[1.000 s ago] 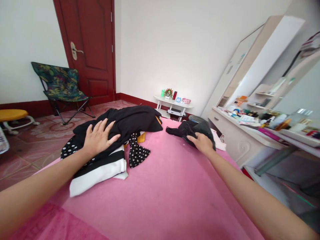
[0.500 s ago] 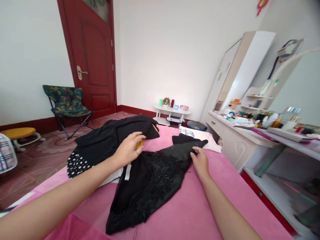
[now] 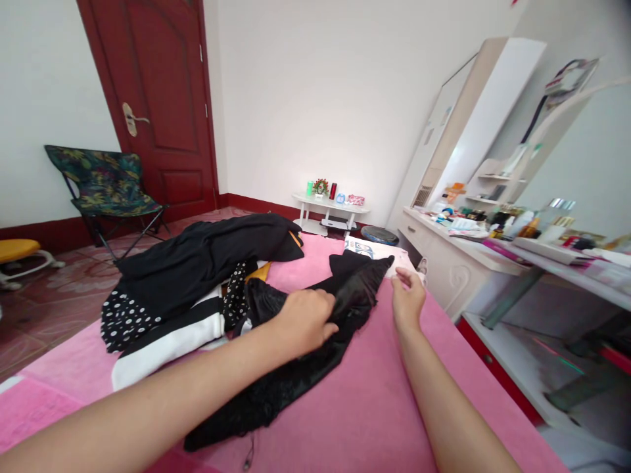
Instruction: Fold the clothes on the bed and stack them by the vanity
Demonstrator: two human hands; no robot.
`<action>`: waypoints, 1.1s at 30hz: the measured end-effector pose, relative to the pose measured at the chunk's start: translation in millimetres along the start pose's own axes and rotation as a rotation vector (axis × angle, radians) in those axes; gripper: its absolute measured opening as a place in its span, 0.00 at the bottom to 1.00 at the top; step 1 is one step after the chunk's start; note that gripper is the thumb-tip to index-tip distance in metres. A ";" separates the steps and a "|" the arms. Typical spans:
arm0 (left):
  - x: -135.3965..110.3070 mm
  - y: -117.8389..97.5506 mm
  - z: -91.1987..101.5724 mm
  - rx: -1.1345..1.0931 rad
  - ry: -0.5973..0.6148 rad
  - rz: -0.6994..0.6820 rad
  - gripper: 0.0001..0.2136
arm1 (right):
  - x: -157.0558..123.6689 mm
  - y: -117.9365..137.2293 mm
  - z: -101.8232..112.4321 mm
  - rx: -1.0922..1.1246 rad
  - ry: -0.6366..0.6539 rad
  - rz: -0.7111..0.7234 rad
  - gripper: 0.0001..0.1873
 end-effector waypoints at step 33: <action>-35.3 50.0 -45.2 -0.352 0.117 0.047 0.05 | -10.1 97.9 5.4 -0.251 0.408 0.315 0.07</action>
Point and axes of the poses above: each hand's wrist, its own x-axis towards the middle knuckle, its own z-axis out of the back of the hand, y = z × x, the point moved 6 cm from there along x, towards the middle knuckle, and after that the axes turned 3 degrees about -y, right-handed, at the moved point
